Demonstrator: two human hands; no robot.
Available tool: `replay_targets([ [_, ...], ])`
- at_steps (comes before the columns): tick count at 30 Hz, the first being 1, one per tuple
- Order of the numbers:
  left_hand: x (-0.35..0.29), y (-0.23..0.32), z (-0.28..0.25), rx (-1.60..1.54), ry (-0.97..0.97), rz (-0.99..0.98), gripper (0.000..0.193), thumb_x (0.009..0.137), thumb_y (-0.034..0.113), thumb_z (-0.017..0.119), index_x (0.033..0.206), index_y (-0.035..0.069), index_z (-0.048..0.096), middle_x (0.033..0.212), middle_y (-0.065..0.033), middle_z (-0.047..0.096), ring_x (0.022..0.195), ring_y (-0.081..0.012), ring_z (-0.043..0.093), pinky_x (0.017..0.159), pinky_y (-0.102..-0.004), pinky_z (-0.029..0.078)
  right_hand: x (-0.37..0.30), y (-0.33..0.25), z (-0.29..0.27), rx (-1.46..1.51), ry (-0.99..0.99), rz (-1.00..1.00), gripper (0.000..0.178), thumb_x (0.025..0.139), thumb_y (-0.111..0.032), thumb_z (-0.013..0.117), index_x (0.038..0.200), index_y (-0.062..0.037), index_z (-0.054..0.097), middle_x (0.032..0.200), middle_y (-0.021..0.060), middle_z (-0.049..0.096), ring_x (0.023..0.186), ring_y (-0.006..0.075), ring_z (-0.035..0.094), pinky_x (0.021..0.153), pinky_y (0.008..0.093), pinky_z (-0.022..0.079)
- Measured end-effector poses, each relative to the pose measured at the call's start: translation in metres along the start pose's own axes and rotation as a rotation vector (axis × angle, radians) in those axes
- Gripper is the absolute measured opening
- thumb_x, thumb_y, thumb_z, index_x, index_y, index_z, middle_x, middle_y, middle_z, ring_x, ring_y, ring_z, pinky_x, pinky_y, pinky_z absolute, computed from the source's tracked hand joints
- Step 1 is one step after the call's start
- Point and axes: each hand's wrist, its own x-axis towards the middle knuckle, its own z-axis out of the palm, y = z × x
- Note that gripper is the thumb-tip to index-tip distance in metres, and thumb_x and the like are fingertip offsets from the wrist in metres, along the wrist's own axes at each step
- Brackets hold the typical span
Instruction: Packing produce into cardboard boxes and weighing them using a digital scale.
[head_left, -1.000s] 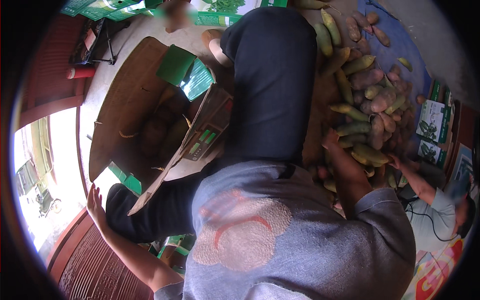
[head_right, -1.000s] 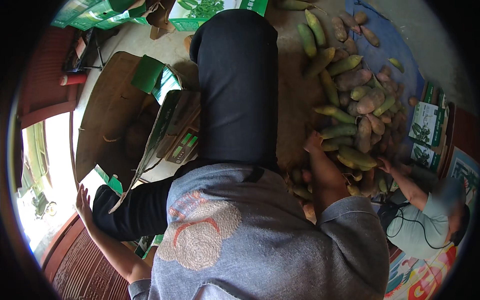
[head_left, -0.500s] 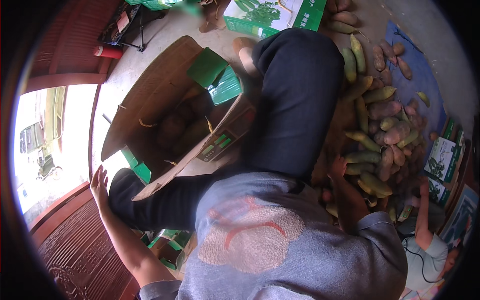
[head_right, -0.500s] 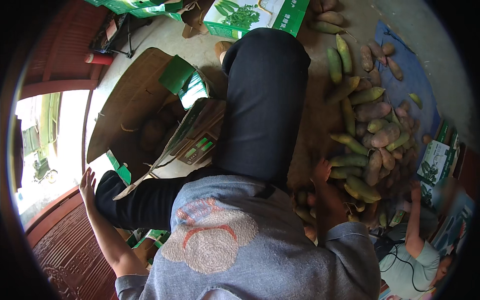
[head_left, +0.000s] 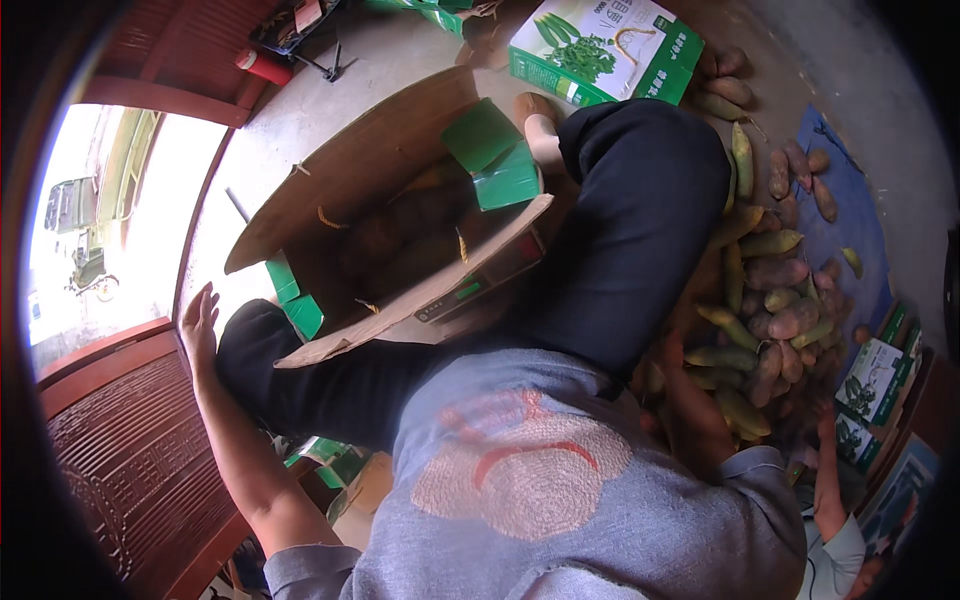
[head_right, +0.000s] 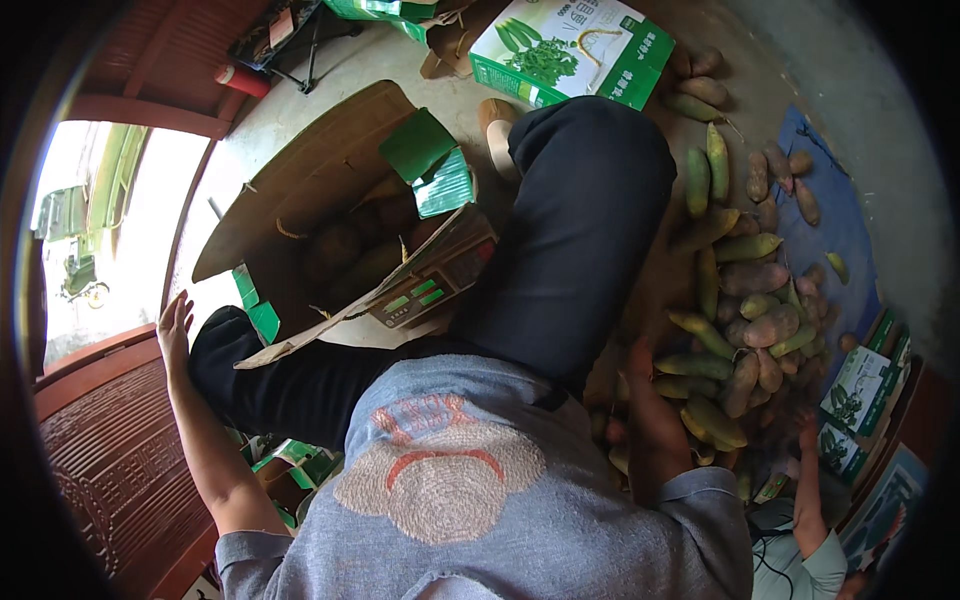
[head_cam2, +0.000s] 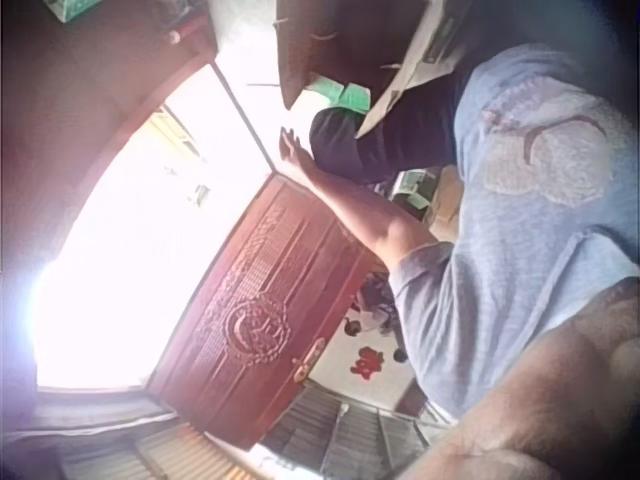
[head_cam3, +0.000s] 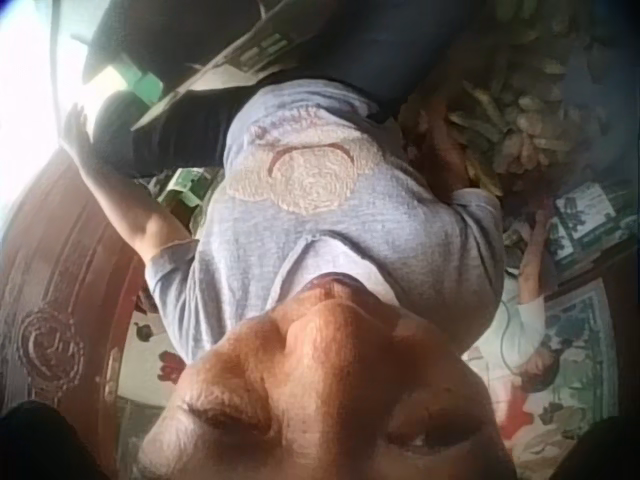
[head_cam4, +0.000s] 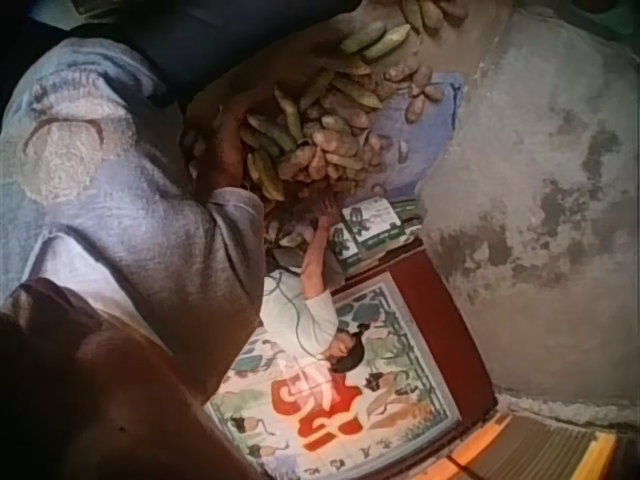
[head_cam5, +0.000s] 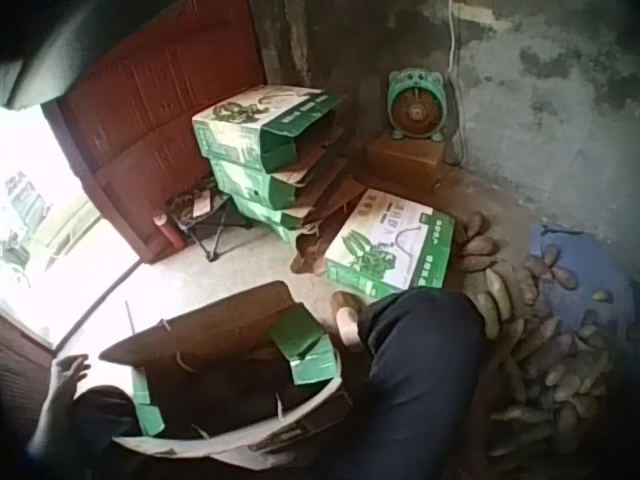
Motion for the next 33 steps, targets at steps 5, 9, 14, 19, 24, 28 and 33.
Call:
replay_targets([
  [5,0.000,0.006,0.001,-0.030,0.010,0.036,0.036,0.104,0.027,0.059,0.132,0.006,0.064,0.133,-0.0083,0.065,0.121,-0.0225,0.063,0.102,-0.0358,0.050,0.050,-0.015,-0.073,0.234,0.329,-0.124,0.082,0.086,-0.037,0.077,0.147,0.0021,0.038,0.142,0.0249,0.054,0.132,0.0387,0.052,0.111,0.0436,0.042],
  [9,0.005,0.003,0.001,-0.037,0.038,0.104,0.036,0.104,0.025,0.059,0.133,0.005,0.064,0.132,-0.0088,0.066,0.120,-0.0219,0.064,0.099,-0.0347,0.052,0.073,-0.032,-0.198,0.589,0.454,-0.323,0.080,0.086,-0.023,0.081,0.147,0.0058,0.038,0.143,0.0254,0.052,0.132,0.0325,0.051,0.110,0.0385,0.039],
  [14,-0.002,0.042,0.001,0.040,0.116,0.187,0.036,0.103,0.030,0.060,0.132,0.009,0.066,0.128,-0.0094,0.068,0.121,-0.0210,0.064,0.104,-0.0358,0.050,0.009,-0.118,-0.406,1.068,0.554,-0.390,0.070,0.092,-0.023,0.077,0.145,0.0008,0.039,0.138,0.0137,0.055,0.119,0.0225,0.056,0.096,0.0356,0.047],
  [19,0.005,0.135,0.038,0.052,-0.079,0.453,0.043,0.105,0.032,0.055,0.134,0.002,0.062,0.136,-0.0136,0.063,0.126,-0.0250,0.060,0.107,-0.0395,0.046,-0.128,-0.237,-0.555,1.208,0.613,-0.898,0.061,0.098,-0.017,0.068,0.149,-0.0007,0.038,0.145,0.0129,0.047,0.133,0.0246,0.047,0.111,0.0469,0.041],
  [24,0.010,0.181,0.083,0.094,-0.391,0.654,0.042,0.099,0.033,0.065,0.130,0.004,0.065,0.131,-0.0125,0.066,0.123,-0.0248,0.061,0.107,-0.0413,0.046,-0.243,-0.388,-0.554,1.102,0.223,-1.353,0.054,0.103,-0.017,0.056,0.149,0.0016,0.034,0.147,0.0160,0.046,0.140,0.0297,0.041,0.119,0.0496,0.030],
  [28,0.012,0.184,0.111,0.218,-0.316,0.788,0.036,0.090,0.033,0.076,0.115,0.009,0.075,0.115,-0.0126,0.073,0.108,-0.0289,0.069,0.100,-0.0413,0.053,-0.291,-0.502,-0.466,0.832,-0.171,-1.566,0.055,0.098,-0.008,0.065,0.147,-0.0010,0.039,0.135,0.0145,0.058,0.125,0.0252,0.057,0.109,0.0415,0.044],
  [33,0.014,0.168,0.117,0.114,-0.376,0.740,0.026,0.091,0.026,0.074,0.107,0.005,0.077,0.110,-0.0091,0.075,0.100,-0.0228,0.072,0.092,-0.0353,0.055,-0.312,-0.593,-0.353,0.016,-0.329,-1.748,0.063,0.080,-0.002,0.076,0.136,-0.0015,0.047,0.118,0.0184,0.064,0.111,0.0306,0.065,0.094,0.0378,0.051],
])
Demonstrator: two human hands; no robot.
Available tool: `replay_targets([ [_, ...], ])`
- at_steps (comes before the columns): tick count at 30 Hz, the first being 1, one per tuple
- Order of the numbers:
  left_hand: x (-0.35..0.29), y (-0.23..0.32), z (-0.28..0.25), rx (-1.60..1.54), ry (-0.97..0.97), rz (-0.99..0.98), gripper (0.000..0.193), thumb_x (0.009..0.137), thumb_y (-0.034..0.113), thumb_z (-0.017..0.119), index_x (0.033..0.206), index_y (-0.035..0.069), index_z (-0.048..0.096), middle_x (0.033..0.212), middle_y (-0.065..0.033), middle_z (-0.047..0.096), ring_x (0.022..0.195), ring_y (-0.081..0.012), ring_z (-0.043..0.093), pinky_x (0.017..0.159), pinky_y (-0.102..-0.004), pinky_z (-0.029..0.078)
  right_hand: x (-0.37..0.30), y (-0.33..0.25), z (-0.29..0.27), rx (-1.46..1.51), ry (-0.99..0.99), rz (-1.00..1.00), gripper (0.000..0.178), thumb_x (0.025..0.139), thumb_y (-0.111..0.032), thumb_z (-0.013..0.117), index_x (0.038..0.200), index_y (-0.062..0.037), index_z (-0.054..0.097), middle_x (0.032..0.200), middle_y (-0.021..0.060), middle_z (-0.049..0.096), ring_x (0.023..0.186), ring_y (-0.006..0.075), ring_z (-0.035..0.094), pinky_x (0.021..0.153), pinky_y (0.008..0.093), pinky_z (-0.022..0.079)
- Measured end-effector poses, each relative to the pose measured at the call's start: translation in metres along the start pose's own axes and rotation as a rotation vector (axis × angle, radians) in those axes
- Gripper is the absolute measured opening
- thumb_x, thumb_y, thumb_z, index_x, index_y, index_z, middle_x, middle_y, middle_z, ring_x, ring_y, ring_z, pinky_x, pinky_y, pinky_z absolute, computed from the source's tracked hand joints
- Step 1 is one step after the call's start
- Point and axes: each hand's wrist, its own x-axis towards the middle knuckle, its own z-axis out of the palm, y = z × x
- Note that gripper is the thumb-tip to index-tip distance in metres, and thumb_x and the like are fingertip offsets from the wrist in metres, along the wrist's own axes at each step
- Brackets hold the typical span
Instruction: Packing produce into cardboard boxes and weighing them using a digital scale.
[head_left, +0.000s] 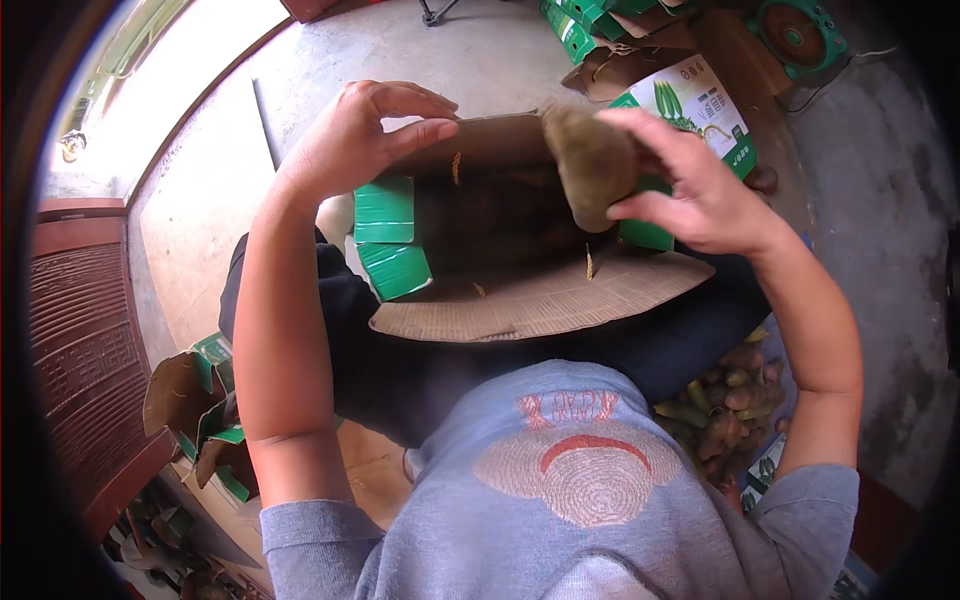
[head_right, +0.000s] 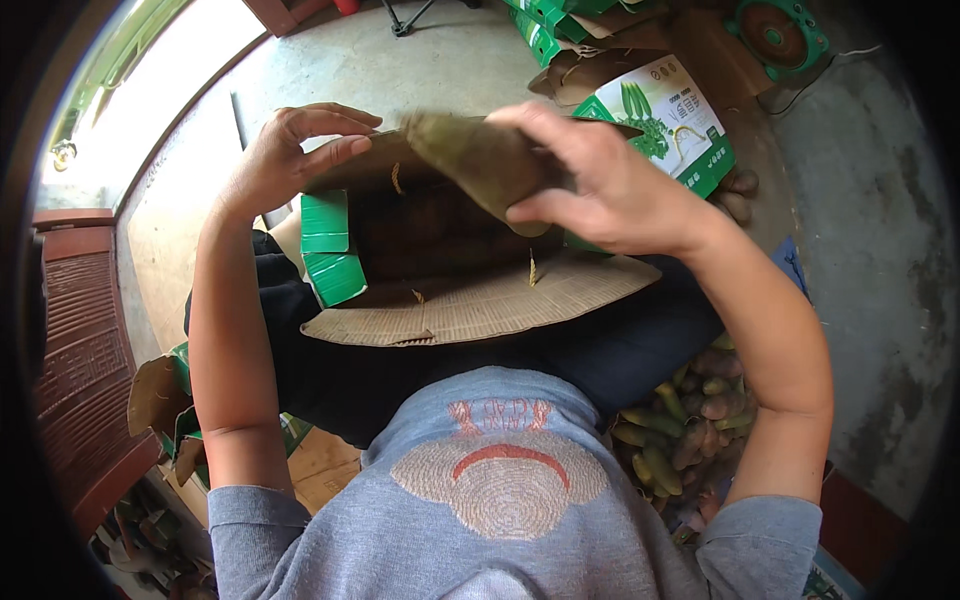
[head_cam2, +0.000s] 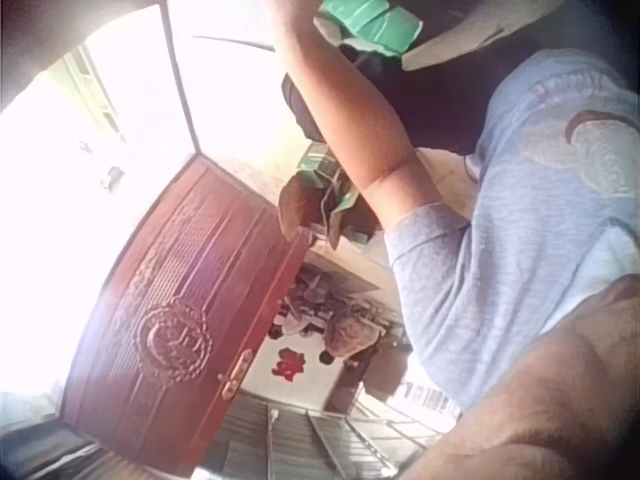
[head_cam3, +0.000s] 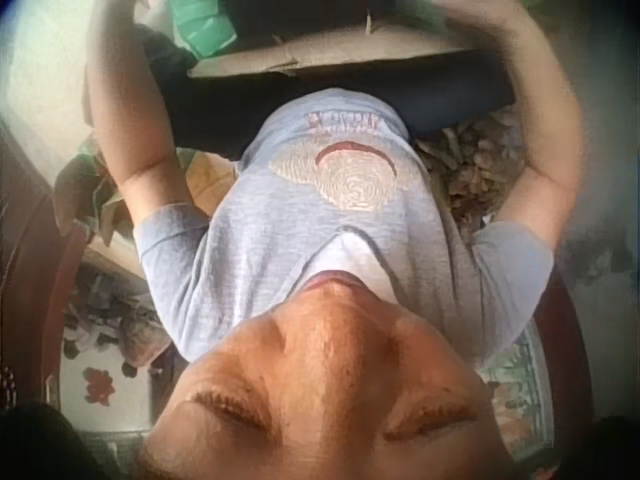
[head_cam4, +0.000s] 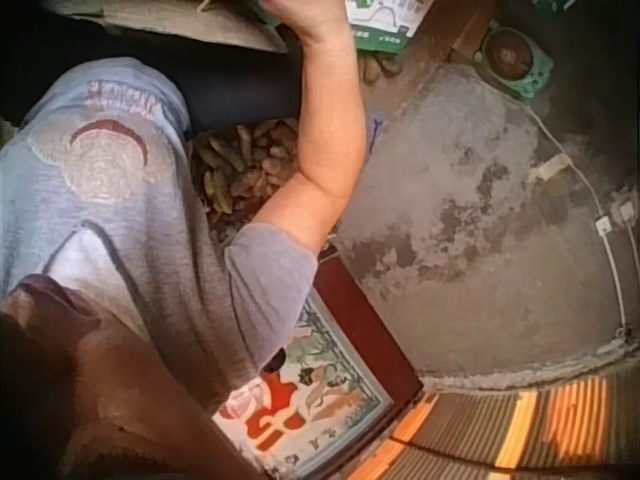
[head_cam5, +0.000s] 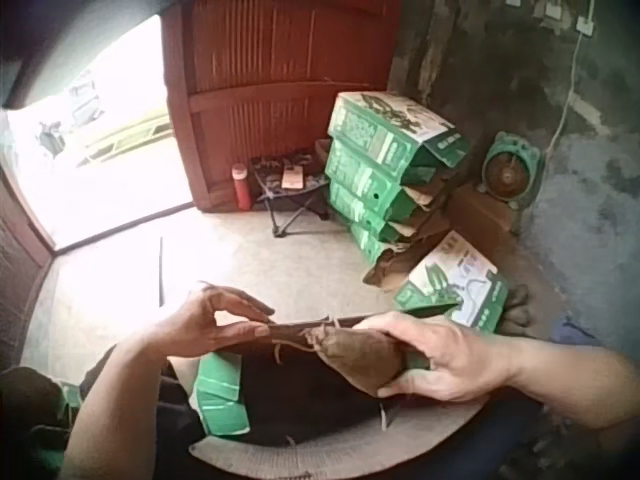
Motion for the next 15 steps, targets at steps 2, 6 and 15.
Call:
replay_targets([
  [2,-0.002,0.000,-0.003,0.005,0.007,0.055,0.025,0.091,0.024,0.074,0.107,0.005,0.077,0.111,-0.0084,0.075,0.101,-0.0225,0.072,0.092,-0.0348,0.055,0.024,0.021,0.026,-0.116,-0.210,-0.011,0.057,0.081,-0.006,0.074,0.131,0.0002,0.048,0.114,0.0227,0.063,0.111,0.0414,0.061,0.091,0.0443,0.050],
  [6,-0.005,-0.002,-0.005,0.024,0.029,0.102,0.021,0.091,0.019,0.073,0.106,0.006,0.077,0.112,-0.0077,0.075,0.100,-0.0250,0.072,0.091,-0.0358,0.055,0.041,0.070,0.068,-0.260,-0.442,0.032,0.057,0.082,-0.005,0.072,0.133,0.0012,0.048,0.119,0.0224,0.063,0.113,0.0428,0.060,0.096,0.0463,0.049],
  [15,-0.005,0.000,-0.006,0.010,0.024,0.106,0.018,0.090,0.016,0.073,0.105,0.005,0.077,0.111,-0.0072,0.075,0.100,-0.0262,0.072,0.089,-0.0357,0.055,0.062,0.141,0.139,-0.882,-0.782,0.248,0.046,0.088,-0.010,0.066,0.132,-0.0030,0.056,0.130,0.0189,0.061,0.125,0.0361,0.057,0.101,0.0462,0.051],
])
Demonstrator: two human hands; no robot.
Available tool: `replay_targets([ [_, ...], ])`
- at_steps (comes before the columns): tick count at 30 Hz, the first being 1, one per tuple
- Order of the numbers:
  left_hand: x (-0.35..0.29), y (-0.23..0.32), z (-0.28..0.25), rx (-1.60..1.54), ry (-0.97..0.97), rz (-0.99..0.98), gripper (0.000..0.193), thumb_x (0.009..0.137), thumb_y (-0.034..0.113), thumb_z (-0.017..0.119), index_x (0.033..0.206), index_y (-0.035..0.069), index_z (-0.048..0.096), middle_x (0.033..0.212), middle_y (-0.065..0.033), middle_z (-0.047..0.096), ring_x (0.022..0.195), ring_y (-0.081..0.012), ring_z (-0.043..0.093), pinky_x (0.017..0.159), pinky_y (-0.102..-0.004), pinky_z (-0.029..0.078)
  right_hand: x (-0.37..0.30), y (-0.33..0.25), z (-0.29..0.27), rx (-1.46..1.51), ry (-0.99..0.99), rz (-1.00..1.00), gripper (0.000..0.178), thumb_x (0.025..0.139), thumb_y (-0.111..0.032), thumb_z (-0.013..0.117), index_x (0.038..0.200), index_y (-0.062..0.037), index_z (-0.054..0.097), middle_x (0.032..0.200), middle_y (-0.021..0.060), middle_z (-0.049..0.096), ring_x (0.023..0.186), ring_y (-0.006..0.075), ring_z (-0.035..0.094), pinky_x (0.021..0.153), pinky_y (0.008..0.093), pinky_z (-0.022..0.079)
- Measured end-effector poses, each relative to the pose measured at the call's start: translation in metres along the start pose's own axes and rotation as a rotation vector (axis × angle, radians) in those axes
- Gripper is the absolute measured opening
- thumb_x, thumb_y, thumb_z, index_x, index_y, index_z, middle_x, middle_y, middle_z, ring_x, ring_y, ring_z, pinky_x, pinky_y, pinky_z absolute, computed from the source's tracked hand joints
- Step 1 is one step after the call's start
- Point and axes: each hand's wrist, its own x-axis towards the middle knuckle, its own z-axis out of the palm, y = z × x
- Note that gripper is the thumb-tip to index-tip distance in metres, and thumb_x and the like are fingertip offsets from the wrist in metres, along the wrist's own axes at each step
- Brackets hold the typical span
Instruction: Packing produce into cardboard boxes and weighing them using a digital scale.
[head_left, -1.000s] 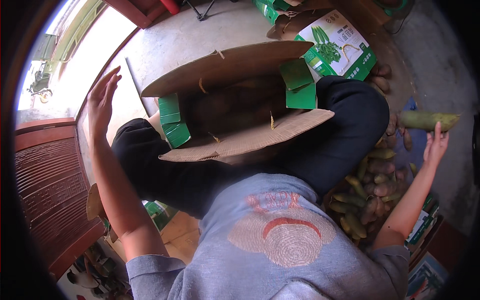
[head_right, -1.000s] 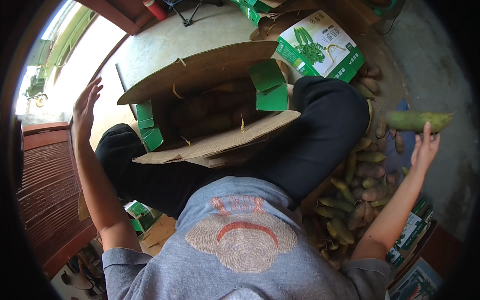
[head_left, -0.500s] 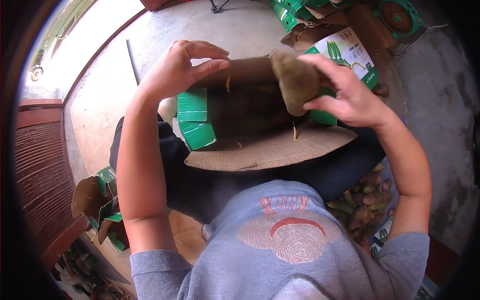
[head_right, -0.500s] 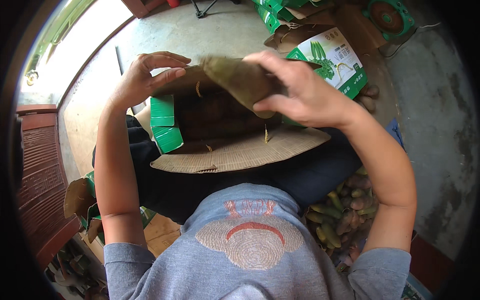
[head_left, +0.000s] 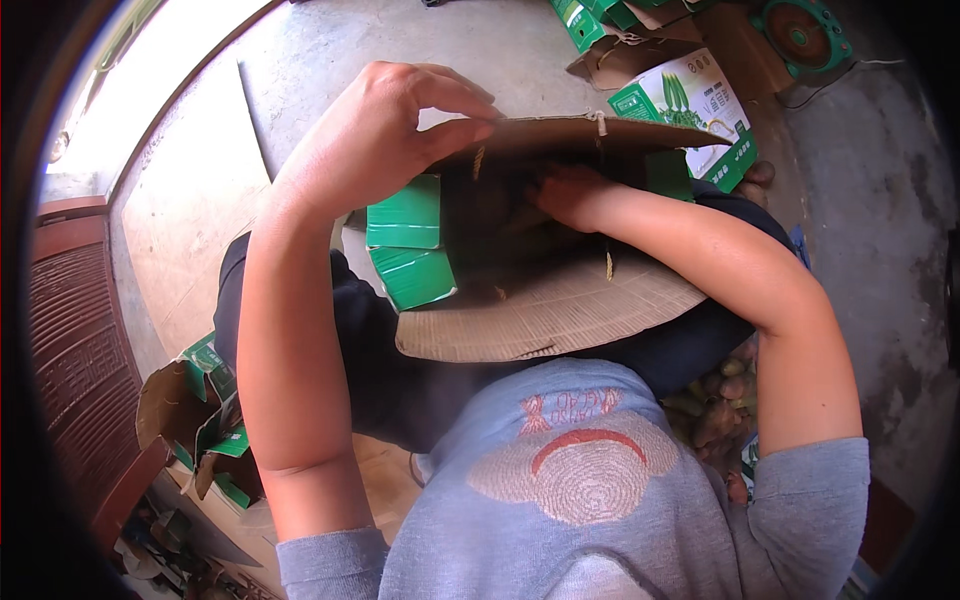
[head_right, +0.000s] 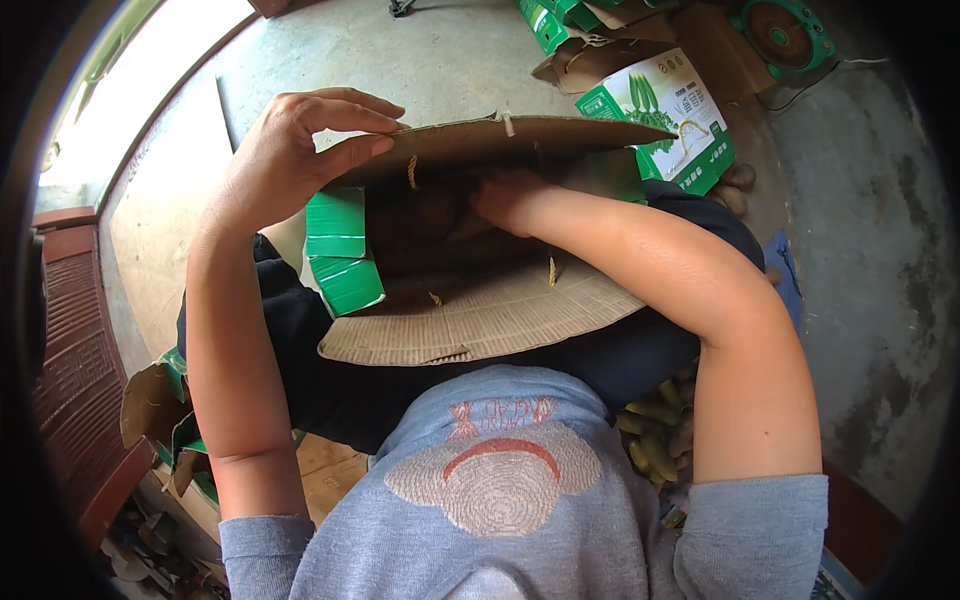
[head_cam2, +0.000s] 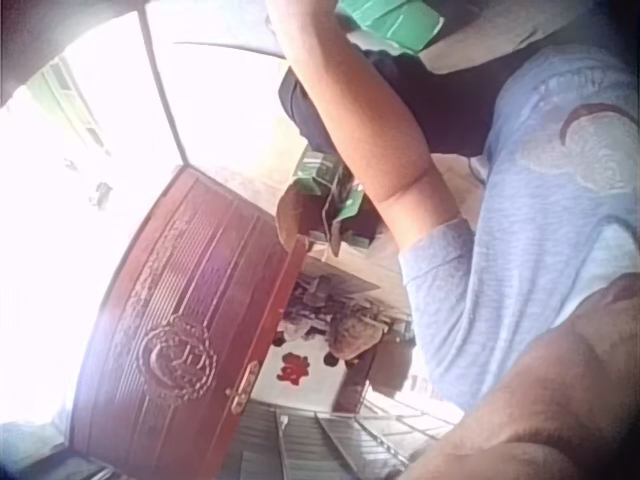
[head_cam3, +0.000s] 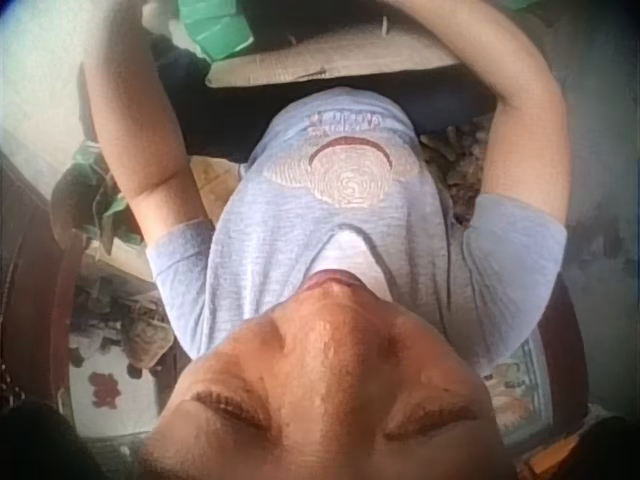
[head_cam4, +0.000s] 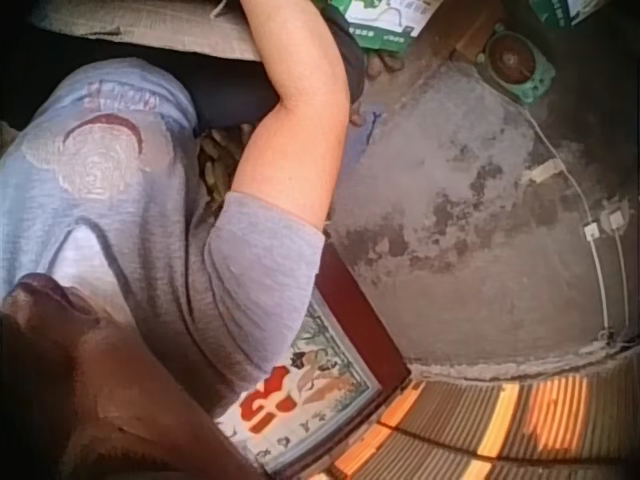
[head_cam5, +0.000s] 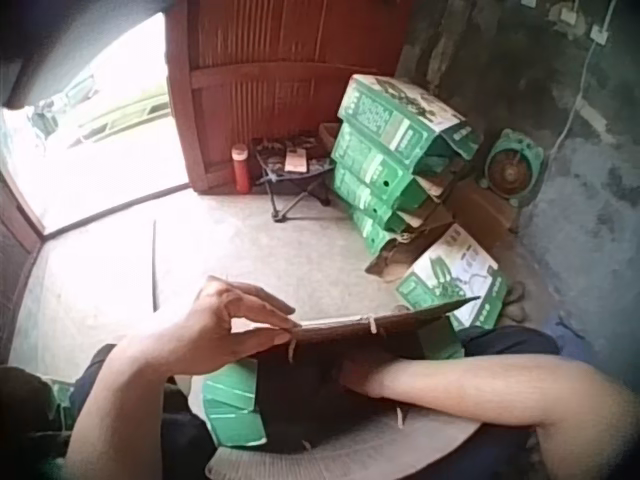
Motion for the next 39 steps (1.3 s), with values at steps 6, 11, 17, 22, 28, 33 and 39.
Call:
replay_targets([
  [6,-0.001,0.000,0.002,-0.016,0.022,-0.019,0.017,0.090,0.014,0.073,0.104,0.005,0.077,0.111,-0.0080,0.075,0.096,-0.0244,0.072,0.086,-0.0352,0.055,-0.048,0.000,-0.048,0.126,0.020,0.052,0.051,0.088,-0.014,0.069,0.136,-0.0068,0.055,0.126,0.0214,0.061,0.119,0.0377,0.060,0.094,0.0456,0.054],
  [11,0.004,0.003,0.002,-0.027,0.016,0.004,0.020,0.091,0.012,0.072,0.108,0.003,0.076,0.114,-0.0106,0.074,0.103,-0.0251,0.071,0.092,-0.0363,0.054,-0.164,0.009,-0.076,0.327,0.818,0.002,0.039,0.086,-0.012,0.071,0.124,-0.0084,0.062,0.107,0.0138,0.069,0.100,0.0358,0.067,0.087,0.0445,0.055],
  [17,-0.011,0.007,-0.019,-0.112,0.165,-0.187,0.025,0.098,0.020,0.066,0.120,0.009,0.073,0.119,-0.0080,0.072,0.111,-0.0200,0.066,0.099,-0.0364,0.051,-0.336,0.027,-0.030,0.339,1.395,0.756,0.024,0.095,-0.002,0.063,0.118,-0.0016,0.070,0.109,0.0082,0.075,0.101,0.0157,0.070,0.090,0.0291,0.053],
  [22,-0.013,-0.013,-0.033,0.056,0.222,-0.203,0.032,0.104,0.025,0.059,0.129,0.009,0.068,0.131,-0.0114,0.067,0.125,-0.0232,0.061,0.108,-0.0403,0.046,-0.420,0.027,0.150,0.587,1.209,1.289,0.018,0.097,-0.015,0.066,0.108,-0.0008,0.071,0.088,0.0094,0.074,0.082,0.0128,0.069,0.076,0.0283,0.053],
  [28,-0.049,-0.017,-0.067,0.203,0.226,-0.273,0.043,0.105,0.033,0.052,0.136,0.004,0.062,0.135,-0.0128,0.064,0.128,-0.0251,0.058,0.113,-0.0409,0.041,-0.346,-0.072,0.375,1.335,0.606,1.424,0.037,0.099,-0.027,0.060,0.078,0.0020,0.068,0.060,0.0127,0.064,0.058,0.0245,0.067,0.056,0.0379,0.051],
  [33,-0.075,-0.045,-0.074,0.280,0.064,-0.414,0.044,0.107,0.030,0.048,0.138,0.002,0.060,0.137,-0.0149,0.062,0.129,-0.0252,0.057,0.113,-0.0394,0.041,-0.280,-0.235,0.494,1.403,-0.113,0.833,0.037,0.088,-0.017,0.062,0.122,-0.0036,0.067,0.118,0.0221,0.068,0.100,0.0389,0.068,0.090,0.0447,0.052],
  [39,-0.123,-0.096,-0.081,0.151,-0.010,-0.674,0.048,0.105,0.033,0.050,0.142,0.003,0.056,0.140,-0.0134,0.061,0.130,-0.0258,0.056,0.110,-0.0399,0.042,-0.278,-0.271,0.531,1.416,-0.091,0.993,0.039,0.090,-0.022,0.060,0.126,-0.0083,0.065,0.123,0.0200,0.067,0.112,0.0382,0.066,0.096,0.0461,0.052],
])
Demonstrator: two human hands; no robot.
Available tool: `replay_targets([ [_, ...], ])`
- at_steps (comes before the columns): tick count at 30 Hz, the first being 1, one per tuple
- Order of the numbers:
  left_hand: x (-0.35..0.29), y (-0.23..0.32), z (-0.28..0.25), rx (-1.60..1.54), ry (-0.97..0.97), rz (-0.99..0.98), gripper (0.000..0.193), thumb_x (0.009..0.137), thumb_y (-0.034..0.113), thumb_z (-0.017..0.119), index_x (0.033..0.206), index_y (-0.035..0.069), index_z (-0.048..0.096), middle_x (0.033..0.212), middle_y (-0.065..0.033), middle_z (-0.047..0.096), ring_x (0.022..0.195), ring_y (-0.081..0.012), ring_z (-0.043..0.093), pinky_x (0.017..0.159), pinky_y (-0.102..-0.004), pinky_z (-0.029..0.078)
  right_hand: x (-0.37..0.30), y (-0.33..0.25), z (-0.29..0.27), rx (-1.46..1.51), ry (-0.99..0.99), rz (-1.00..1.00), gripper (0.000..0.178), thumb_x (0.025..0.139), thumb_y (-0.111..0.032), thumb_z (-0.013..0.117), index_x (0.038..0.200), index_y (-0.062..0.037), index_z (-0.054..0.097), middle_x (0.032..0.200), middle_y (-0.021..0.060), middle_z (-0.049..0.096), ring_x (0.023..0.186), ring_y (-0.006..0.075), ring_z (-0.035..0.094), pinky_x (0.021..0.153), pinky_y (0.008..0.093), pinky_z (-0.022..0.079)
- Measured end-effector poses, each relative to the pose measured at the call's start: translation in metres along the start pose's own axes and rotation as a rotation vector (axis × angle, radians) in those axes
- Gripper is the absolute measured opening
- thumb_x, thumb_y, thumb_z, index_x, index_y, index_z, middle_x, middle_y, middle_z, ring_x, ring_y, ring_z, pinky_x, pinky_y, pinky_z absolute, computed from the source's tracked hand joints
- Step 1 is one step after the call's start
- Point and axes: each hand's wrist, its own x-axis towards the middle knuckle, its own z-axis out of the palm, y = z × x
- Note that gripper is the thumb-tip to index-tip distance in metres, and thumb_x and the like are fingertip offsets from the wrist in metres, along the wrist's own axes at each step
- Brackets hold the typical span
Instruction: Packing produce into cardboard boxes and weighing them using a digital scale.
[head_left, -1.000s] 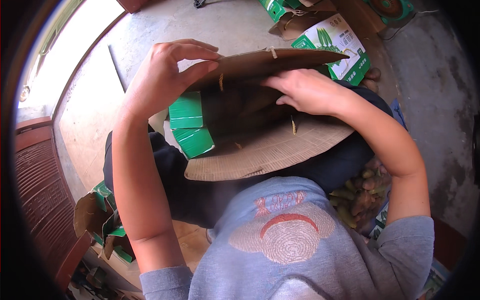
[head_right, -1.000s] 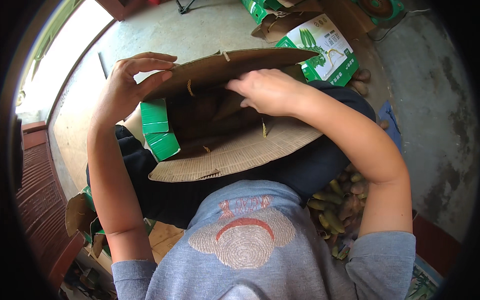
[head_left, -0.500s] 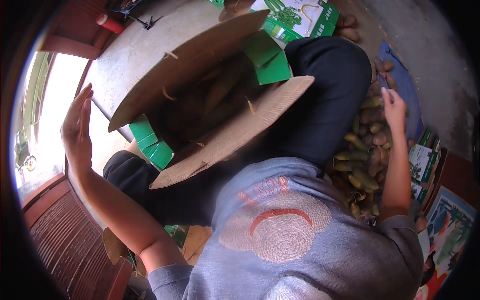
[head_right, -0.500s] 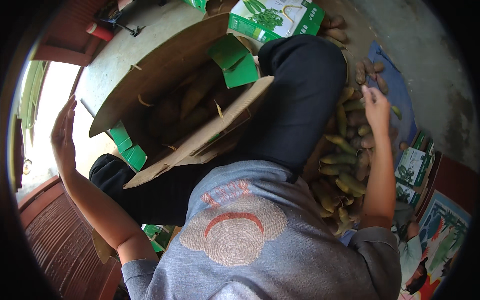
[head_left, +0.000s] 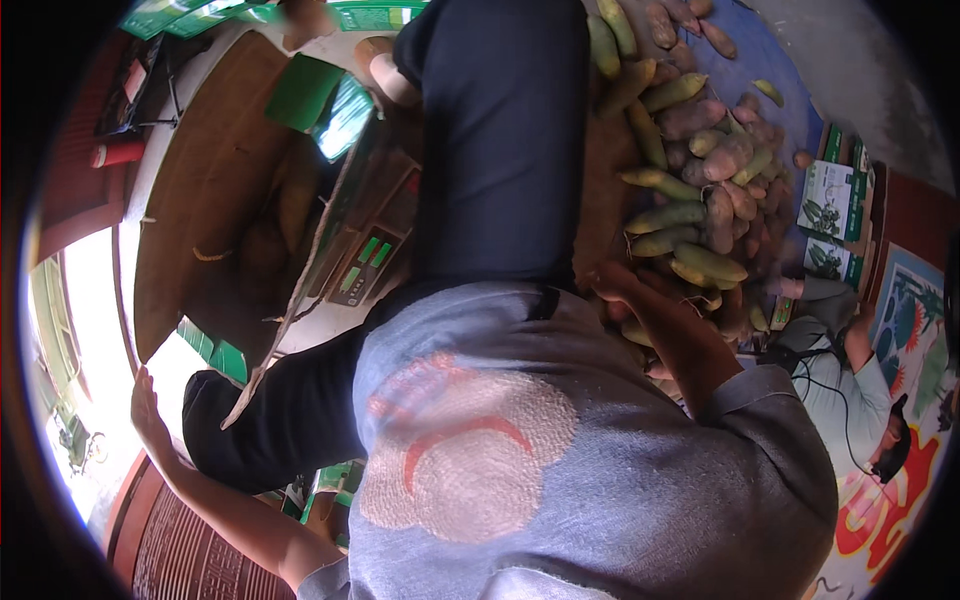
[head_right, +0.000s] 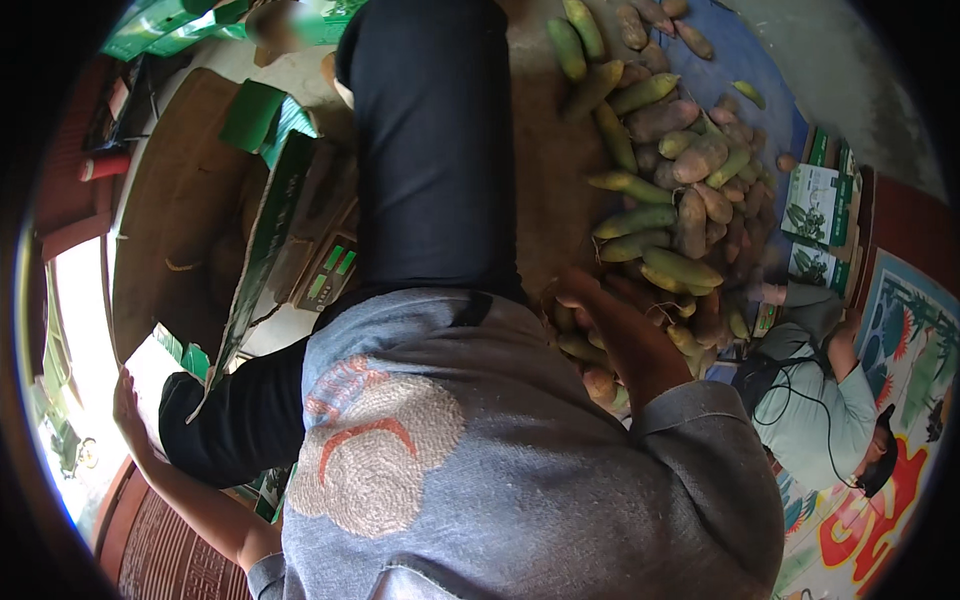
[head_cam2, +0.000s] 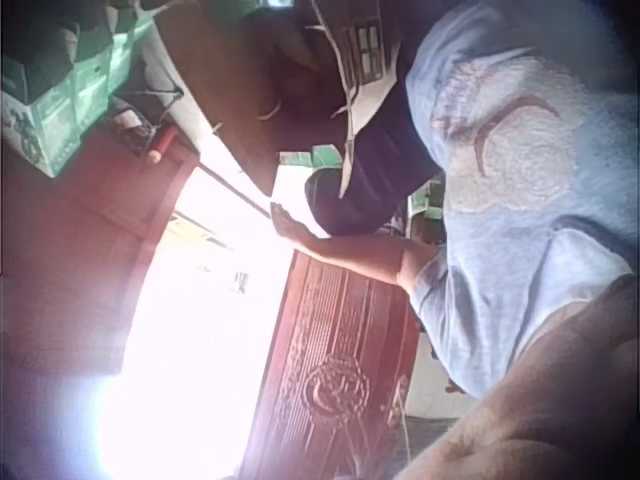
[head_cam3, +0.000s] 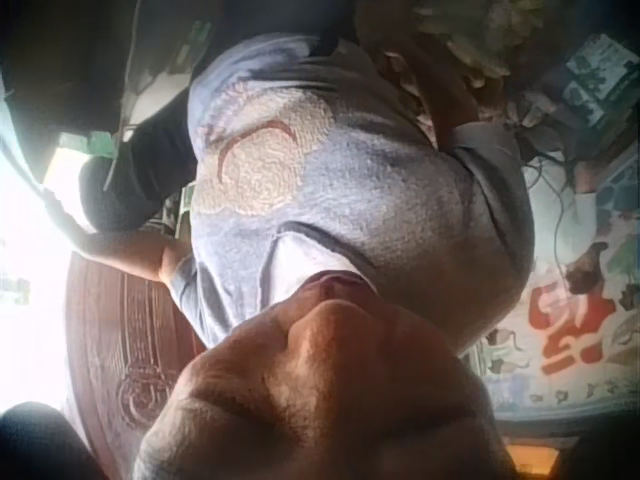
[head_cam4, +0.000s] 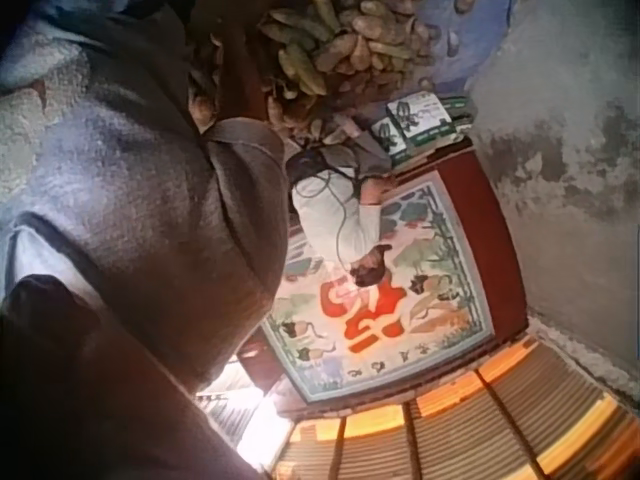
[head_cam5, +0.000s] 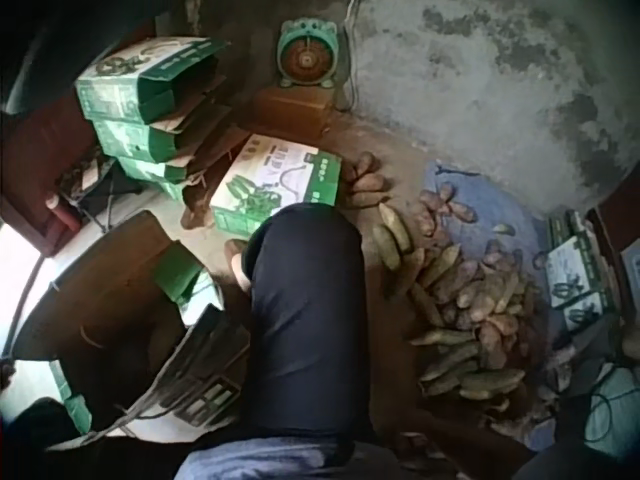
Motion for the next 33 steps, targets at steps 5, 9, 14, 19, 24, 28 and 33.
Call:
replay_targets([
  [5,-0.008,-0.025,0.009,-0.010,-0.086,-0.125,0.052,0.105,0.039,0.052,0.144,0.005,0.055,0.141,-0.0128,0.059,0.131,-0.0255,0.055,0.111,-0.0408,0.040,-0.007,0.032,-0.071,0.043,0.303,0.349,0.040,0.088,-0.021,0.061,0.127,-0.0116,0.065,0.125,0.0179,0.066,0.115,0.0381,0.064,0.096,0.0464,0.054],
  [9,-0.025,-0.025,0.005,-0.108,-0.007,-0.098,0.052,0.105,0.038,0.053,0.144,0.004,0.054,0.144,-0.0125,0.057,0.133,-0.0250,0.053,0.111,-0.0408,0.040,-0.024,0.061,-0.118,-0.386,0.360,0.324,0.049,0.080,-0.021,0.071,0.127,-0.0116,0.059,0.138,0.0111,0.057,0.132,0.0304,0.052,0.103,0.0421,0.050],
  [14,-0.020,-0.024,0.017,-0.210,0.037,-0.123,0.045,0.104,0.030,0.058,0.139,0.003,0.057,0.139,-0.0113,0.060,0.129,-0.0242,0.056,0.108,-0.0388,0.044,-0.067,0.109,-0.109,-0.507,0.335,0.514,0.075,0.076,-0.036,0.081,0.138,-0.0143,0.046,0.137,0.0082,0.049,0.133,0.0301,0.044,0.107,0.0433,0.044],
  [19,-0.028,-0.015,0.017,-0.191,0.087,-0.130,0.042,0.104,0.031,0.058,0.136,0.005,0.061,0.136,-0.0113,0.063,0.126,-0.0242,0.060,0.107,-0.0397,0.047,-0.064,0.140,-0.099,-0.608,0.344,0.508,0.069,0.079,-0.029,0.080,0.138,-0.0154,0.046,0.139,0.0069,0.045,0.133,0.0296,0.043,0.107,0.0436,0.042],
  [24,-0.028,-0.023,0.014,-0.207,0.097,-0.136,0.042,0.104,0.032,0.058,0.136,0.006,0.062,0.136,-0.0116,0.063,0.127,-0.0248,0.060,0.107,-0.0402,0.048,-0.057,0.167,-0.103,-0.672,0.300,0.558,0.066,0.080,-0.020,0.080,0.137,-0.0170,0.047,0.139,0.0068,0.046,0.132,0.0286,0.044,0.104,0.0451,0.044],
  [28,-0.021,-0.016,0.021,-0.202,0.101,-0.108,0.041,0.104,0.031,0.059,0.135,0.006,0.062,0.135,-0.0117,0.064,0.125,-0.0249,0.061,0.106,-0.0402,0.048,-0.054,0.173,-0.106,-0.684,0.221,0.555,0.062,0.082,-0.022,0.078,0.136,-0.0162,0.048,0.141,0.0080,0.047,0.133,0.0282,0.044,0.103,0.0465,0.045],
  [33,-0.028,-0.012,0.015,-0.203,0.134,-0.101,0.040,0.103,0.030,0.059,0.135,0.006,0.063,0.134,-0.0115,0.065,0.125,-0.0244,0.061,0.105,-0.0396,0.049,-0.037,0.125,-0.106,-0.375,0.412,0.392,0.070,0.081,-0.030,0.080,0.137,-0.0132,0.041,0.136,0.0115,0.054,0.130,0.0334,0.050,0.101,0.0499,0.046],
])
